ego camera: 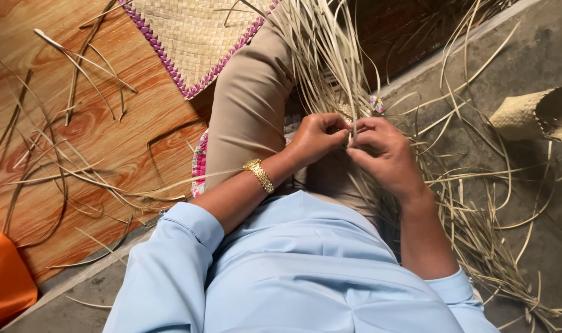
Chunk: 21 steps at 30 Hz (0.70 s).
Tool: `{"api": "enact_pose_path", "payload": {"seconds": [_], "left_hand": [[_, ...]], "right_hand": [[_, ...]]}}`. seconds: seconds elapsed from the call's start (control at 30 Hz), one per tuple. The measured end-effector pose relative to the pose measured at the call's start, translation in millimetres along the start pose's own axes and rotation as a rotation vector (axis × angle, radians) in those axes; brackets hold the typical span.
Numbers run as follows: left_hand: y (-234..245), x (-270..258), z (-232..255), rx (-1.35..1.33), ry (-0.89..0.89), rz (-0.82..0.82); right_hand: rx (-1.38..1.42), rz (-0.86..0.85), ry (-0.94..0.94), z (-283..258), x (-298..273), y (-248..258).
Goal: A person is weaving straw or dried grass strands together to create a mat or basket, occasionally using scissors to trim the material.
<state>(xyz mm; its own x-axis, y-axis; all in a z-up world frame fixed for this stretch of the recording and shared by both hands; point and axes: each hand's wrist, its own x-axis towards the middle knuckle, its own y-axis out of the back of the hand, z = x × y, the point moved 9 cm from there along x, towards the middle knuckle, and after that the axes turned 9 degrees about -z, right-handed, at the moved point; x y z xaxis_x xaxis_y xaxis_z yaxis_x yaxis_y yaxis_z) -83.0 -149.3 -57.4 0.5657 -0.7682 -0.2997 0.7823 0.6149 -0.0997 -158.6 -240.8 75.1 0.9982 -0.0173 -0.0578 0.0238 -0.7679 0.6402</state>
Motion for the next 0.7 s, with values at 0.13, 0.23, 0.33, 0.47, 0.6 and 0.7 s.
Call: {"api": "enact_pose_path", "payload": {"seconds": [0.13,0.23,0.33,0.47,0.6,0.7], "left_hand": [[2.1,-2.6,6.2,0.022,-0.057,0.047],[2.1,1.8,2.4,0.033,-0.058,0.057],[2.0,1.2,-2.8,0.039,-0.022,0.069],[-2.1,2.5,-13.8,0.018,0.019,0.032],[0.0,-2.5,-2.3,-0.039,0.024,0.006],[0.1,-3.8,0.8,0.044,0.001,0.006]], "right_hand": [[0.573,0.172,-0.083,25.6,-11.7,23.8],[0.571,0.131,-0.271,37.5,-12.1,15.1],[0.589,-0.060,-0.449,46.5,-21.2,-29.5],[0.560,-0.106,-0.560,57.2,-30.5,-52.7],[0.357,-0.117,-0.576,50.5,-25.7,-47.7],[0.218,-0.147,-0.550,43.1,-23.7,-46.7]]}}
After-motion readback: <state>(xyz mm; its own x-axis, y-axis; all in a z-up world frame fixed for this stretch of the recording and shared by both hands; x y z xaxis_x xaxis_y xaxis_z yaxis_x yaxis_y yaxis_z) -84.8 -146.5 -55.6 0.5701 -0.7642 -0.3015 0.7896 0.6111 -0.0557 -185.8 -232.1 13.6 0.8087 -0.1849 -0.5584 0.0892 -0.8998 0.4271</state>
